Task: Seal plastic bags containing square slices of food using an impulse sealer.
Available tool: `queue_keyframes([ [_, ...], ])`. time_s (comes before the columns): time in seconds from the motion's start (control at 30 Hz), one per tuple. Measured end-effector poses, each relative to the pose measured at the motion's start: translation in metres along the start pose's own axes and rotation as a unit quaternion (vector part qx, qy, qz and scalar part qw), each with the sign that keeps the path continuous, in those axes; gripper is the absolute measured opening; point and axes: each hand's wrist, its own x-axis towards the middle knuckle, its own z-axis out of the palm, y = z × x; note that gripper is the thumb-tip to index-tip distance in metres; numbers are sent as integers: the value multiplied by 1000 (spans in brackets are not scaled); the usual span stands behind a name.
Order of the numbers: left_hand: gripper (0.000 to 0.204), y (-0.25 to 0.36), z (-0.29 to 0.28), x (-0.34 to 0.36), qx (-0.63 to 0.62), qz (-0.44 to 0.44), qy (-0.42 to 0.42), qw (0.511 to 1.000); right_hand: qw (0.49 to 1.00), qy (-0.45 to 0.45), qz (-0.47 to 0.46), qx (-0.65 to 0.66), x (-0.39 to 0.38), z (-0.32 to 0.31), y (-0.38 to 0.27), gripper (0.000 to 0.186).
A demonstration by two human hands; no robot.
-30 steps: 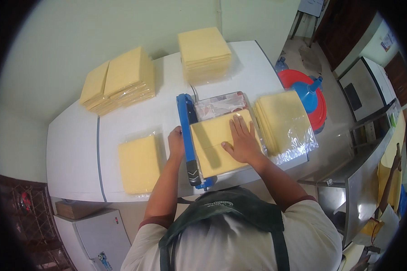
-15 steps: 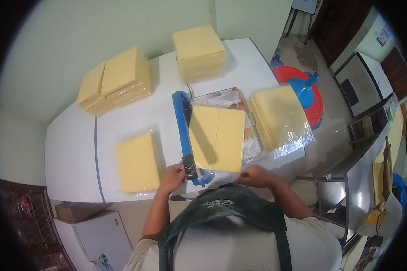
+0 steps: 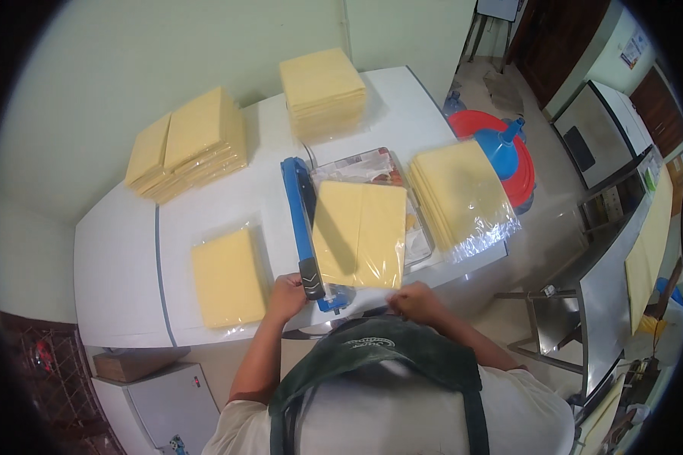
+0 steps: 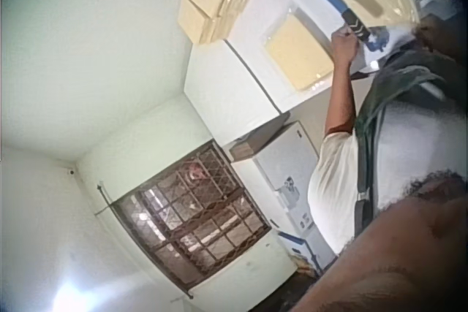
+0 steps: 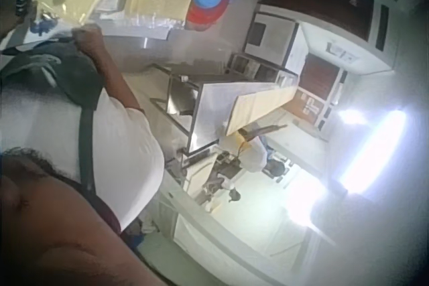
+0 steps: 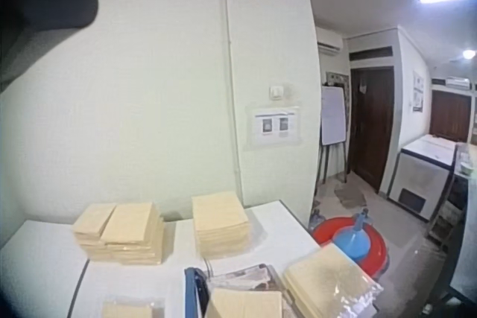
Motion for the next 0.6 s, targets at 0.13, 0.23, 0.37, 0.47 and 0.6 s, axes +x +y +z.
queue_keyframes([
  [0.13,19,-43,-16,47,112,141,118,977,963,-59,-32,-261,4,-9,-66,38],
  [0.23,22,-17,-25,100,79,161,178,968,929,163,-141,-300,58,-28,-85,55],
  [0.37,22,13,-31,147,-33,150,168,974,834,243,-196,-456,133,-56,-75,81],
  [0.47,19,20,-31,159,-44,151,185,970,832,222,-144,-487,141,-58,-67,89],
  [0.6,15,18,-27,163,-6,174,233,957,836,240,-125,-477,135,-48,-64,92],
])
